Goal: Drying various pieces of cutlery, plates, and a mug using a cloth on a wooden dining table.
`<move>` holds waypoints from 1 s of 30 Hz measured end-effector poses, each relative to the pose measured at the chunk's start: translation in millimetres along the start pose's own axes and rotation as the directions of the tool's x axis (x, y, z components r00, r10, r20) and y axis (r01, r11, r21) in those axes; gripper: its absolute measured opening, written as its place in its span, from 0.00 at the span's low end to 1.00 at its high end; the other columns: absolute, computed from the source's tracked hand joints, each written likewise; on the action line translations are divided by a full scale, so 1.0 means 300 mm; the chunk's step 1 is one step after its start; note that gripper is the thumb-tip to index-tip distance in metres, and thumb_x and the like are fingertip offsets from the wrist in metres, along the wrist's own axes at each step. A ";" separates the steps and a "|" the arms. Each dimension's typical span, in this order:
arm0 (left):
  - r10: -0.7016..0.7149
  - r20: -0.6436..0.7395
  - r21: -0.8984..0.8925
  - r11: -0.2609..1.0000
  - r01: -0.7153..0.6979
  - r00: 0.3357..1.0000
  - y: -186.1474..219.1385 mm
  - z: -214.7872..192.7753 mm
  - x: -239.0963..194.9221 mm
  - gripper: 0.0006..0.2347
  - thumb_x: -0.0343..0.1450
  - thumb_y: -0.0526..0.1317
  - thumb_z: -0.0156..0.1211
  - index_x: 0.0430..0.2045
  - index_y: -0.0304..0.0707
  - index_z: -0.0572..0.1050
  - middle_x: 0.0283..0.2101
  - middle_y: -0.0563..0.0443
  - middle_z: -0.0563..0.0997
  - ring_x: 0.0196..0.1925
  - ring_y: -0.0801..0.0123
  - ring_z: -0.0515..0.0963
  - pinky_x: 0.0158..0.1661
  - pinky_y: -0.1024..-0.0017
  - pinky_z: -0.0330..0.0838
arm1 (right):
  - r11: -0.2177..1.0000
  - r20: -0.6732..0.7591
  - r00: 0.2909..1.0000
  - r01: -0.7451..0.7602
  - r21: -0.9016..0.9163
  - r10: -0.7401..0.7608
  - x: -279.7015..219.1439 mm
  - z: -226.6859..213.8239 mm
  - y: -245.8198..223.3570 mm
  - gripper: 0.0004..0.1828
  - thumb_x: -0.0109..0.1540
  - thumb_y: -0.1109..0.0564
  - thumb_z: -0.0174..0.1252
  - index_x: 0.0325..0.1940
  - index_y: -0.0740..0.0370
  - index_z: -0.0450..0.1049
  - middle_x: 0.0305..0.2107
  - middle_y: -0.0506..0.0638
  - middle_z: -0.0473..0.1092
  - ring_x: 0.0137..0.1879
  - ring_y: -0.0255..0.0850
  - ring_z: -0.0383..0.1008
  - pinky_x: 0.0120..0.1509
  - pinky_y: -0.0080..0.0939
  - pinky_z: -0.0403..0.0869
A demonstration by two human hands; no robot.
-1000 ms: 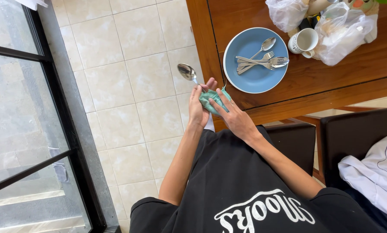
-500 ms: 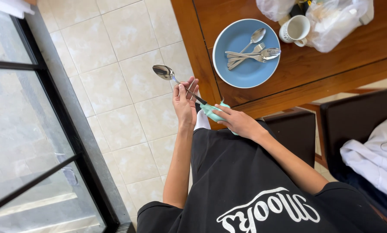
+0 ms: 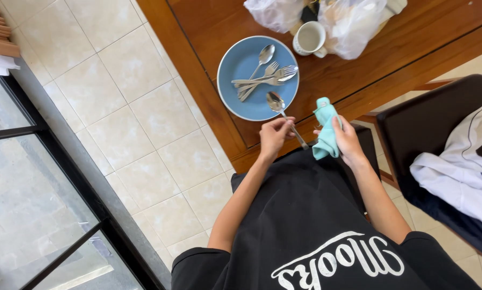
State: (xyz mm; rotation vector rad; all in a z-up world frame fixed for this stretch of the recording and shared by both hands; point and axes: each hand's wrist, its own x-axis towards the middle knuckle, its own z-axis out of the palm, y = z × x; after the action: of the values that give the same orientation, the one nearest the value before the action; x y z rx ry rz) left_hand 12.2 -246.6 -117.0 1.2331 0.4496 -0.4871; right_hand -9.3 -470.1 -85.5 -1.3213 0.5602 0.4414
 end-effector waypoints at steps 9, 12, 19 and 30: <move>0.070 -0.067 0.437 0.899 -0.034 0.995 -0.197 0.361 0.302 0.07 0.68 0.34 0.69 0.33 0.26 0.84 0.27 0.42 0.86 0.25 0.72 0.85 0.30 0.74 0.79 | 0.994 0.021 0.998 -0.061 -0.090 0.063 0.155 -0.370 -0.111 0.24 0.73 0.44 0.44 0.63 0.65 0.66 0.47 0.56 0.75 0.48 0.47 0.82 0.46 0.39 0.81; 0.146 -0.136 0.489 0.870 -0.062 0.980 -0.231 0.420 0.378 0.08 0.67 0.34 0.69 0.33 0.25 0.83 0.27 0.42 0.86 0.25 0.71 0.86 0.29 0.74 0.80 | 0.990 0.086 0.994 -0.054 -0.130 0.065 0.211 -0.474 -0.146 0.24 0.75 0.45 0.45 0.62 0.69 0.66 0.45 0.58 0.73 0.49 0.49 0.82 0.45 0.40 0.80; 0.201 -0.232 0.574 0.818 -0.033 0.952 -0.235 0.523 0.416 0.07 0.67 0.35 0.70 0.30 0.27 0.81 0.29 0.38 0.85 0.26 0.60 0.86 0.32 0.66 0.79 | 0.989 0.154 0.984 -0.068 -0.130 0.088 0.305 -0.568 -0.284 0.24 0.72 0.45 0.44 0.63 0.67 0.64 0.50 0.56 0.72 0.49 0.49 0.81 0.43 0.44 0.80; 0.380 -0.184 0.876 0.482 -0.025 0.906 -0.325 0.564 0.447 0.11 0.69 0.41 0.67 0.26 0.30 0.75 0.28 0.32 0.80 0.32 0.39 0.82 0.32 0.52 0.78 | 0.984 0.333 0.934 -0.162 0.068 0.131 0.399 -0.570 -0.315 0.30 0.74 0.45 0.41 0.74 0.69 0.58 0.59 0.63 0.70 0.53 0.53 0.79 0.54 0.45 0.80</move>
State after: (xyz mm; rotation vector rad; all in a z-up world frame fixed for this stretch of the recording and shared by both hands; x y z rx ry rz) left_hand 75.4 -448.6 -223.4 2.3817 0.3428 -0.2506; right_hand 119.2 -658.0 -111.2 -1.0893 0.3958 0.7344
